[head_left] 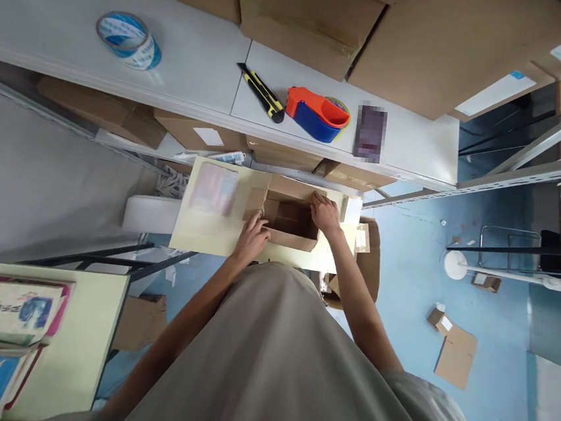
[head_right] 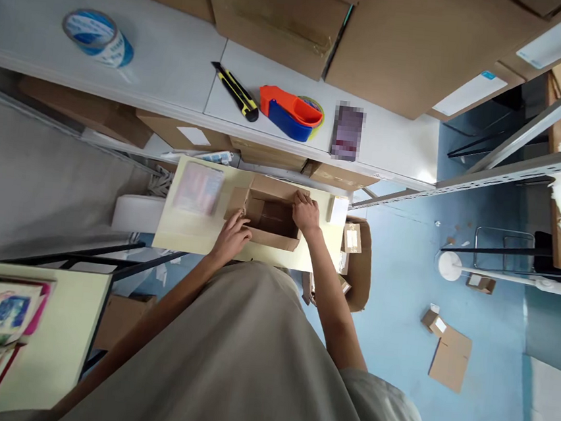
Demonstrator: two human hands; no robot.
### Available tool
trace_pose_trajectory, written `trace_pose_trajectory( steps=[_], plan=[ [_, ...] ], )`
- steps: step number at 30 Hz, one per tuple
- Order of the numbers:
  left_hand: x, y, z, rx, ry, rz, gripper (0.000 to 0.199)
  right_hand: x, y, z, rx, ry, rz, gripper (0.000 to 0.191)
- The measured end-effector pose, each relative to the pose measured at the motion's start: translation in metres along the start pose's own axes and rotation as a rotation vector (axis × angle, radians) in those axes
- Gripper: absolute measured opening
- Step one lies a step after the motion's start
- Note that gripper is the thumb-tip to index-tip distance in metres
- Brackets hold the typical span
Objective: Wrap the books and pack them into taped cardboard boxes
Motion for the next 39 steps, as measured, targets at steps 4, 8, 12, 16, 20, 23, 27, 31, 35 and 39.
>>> trace_pose_trajectory(
  steps=[4, 8, 12, 16, 20, 23, 27, 31, 35, 39],
  plan=[
    [0.009, 0.031, 0.026, 0.172, 0.056, -0.148, 0.015, 0.018, 0.011, 0.005, 0.016, 0.023, -0.054, 0.049],
    [0.008, 0.079, 0.099, 0.162, 0.340, -0.359, 0.027, 0.062, 0.018, 0.015, -0.033, -0.023, -0.210, 0.043],
    [-0.022, 0.085, 0.166, 0.077, 0.578, -0.158, 0.050, 0.107, 0.014, 0.032, -0.096, -0.105, -0.323, 0.038],
    [-0.042, 0.066, 0.192, -0.039, 0.687, -0.012, 0.083, 0.134, 0.002, 0.047, -0.161, -0.176, -0.370, 0.039],
    [-0.045, 0.055, 0.196, -0.133, 0.687, -0.026, 0.087, 0.151, -0.008, 0.051, -0.199, -0.242, -0.403, 0.038],
    [-0.049, 0.052, 0.196, -0.113, 0.679, -0.007, 0.087, 0.159, -0.011, 0.053, -0.204, -0.266, -0.408, 0.037],
    [-0.053, 0.054, 0.194, -0.078, 0.709, 0.010, 0.090, 0.157, -0.008, 0.058, -0.217, -0.249, -0.389, 0.038],
    [-0.045, 0.066, 0.192, -0.032, 0.684, 0.006, 0.071, 0.143, -0.003, 0.063, -0.224, -0.173, -0.330, 0.037],
    [-0.024, 0.098, 0.200, -0.014, 0.727, 0.009, 0.054, 0.128, -0.002, 0.061, -0.230, -0.152, -0.260, 0.039],
    [0.011, 0.150, 0.203, 0.118, 0.736, -0.238, 0.048, 0.116, -0.002, 0.057, -0.290, -0.099, -0.219, 0.038]
  ],
)
Point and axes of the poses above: each hand's wrist, its own x-axis away from the middle knuckle, its own y-axis out of the back of the hand, z = x × y, the point moved 5 cm from there along -x, towards the middle knuckle, and after that the axes turned 13 degrees about z, right-handed, at the moved point
